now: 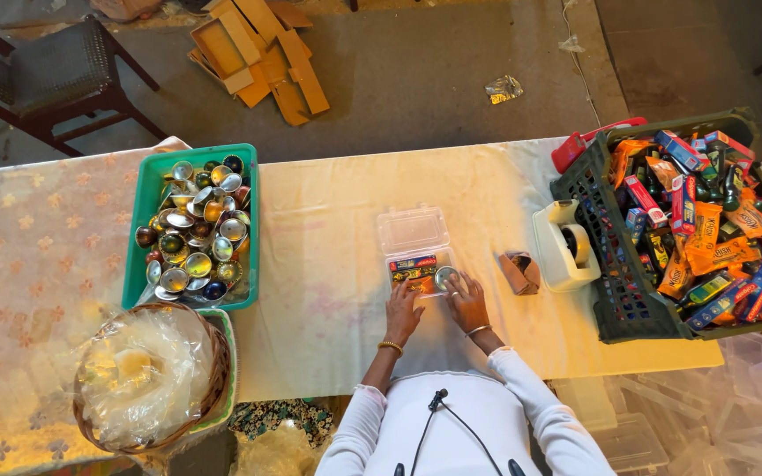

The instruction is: Packing snack items and small objects like lighters into plastic containers for distribution.

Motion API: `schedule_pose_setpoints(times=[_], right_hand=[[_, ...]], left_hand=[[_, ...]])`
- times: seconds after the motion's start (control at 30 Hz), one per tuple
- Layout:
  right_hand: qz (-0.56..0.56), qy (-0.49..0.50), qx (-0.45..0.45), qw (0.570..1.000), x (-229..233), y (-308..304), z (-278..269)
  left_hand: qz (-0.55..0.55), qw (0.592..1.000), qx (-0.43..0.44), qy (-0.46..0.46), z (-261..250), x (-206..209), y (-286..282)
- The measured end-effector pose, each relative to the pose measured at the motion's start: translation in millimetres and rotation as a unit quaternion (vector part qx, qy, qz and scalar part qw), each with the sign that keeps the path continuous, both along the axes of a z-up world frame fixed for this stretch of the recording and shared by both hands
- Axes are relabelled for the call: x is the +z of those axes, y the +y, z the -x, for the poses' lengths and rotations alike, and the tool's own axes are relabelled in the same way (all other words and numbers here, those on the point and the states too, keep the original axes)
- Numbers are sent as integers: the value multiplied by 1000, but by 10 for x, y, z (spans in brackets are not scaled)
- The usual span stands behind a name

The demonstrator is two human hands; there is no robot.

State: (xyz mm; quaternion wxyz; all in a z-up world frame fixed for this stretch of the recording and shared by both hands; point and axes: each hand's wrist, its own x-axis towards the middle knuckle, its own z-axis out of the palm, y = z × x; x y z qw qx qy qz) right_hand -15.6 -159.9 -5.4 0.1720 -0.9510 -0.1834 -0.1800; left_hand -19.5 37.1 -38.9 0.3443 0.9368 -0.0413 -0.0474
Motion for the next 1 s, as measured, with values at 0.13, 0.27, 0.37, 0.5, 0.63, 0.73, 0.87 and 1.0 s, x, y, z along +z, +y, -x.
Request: schedule_pose_setpoints(times=[0.13,0.27,0.37,0.5,0.63,0.73,0.87,1.0], right_hand=[[-37,18,-7,999,-92,-19,-12],[-67,52,43,995,-215,-65,38],[69,36,15,997,-280,-24,100],[96,59,6,994,-325,-6,100],[47,124,27,991,-259,-21,85],[57,122,28,991,-380,-73,70],[2,148,5,989,-204,-60,-20],[-104,129,-5,986,-305,-77,-215]], left_hand=[[-19,1000,-2,0,-3,-59,6],[-7,1000,-8,-10,16,-146,13],[-21,1000,-7,-5,6,-101,-6],[-56,998,-18,-8,21,200,-156],[-101,984,-103,-102,-27,290,-362],[-81,977,-152,-124,-60,77,-502],[-51,982,-165,-74,-77,120,-498],[-95,979,-173,-59,-48,102,-425]])
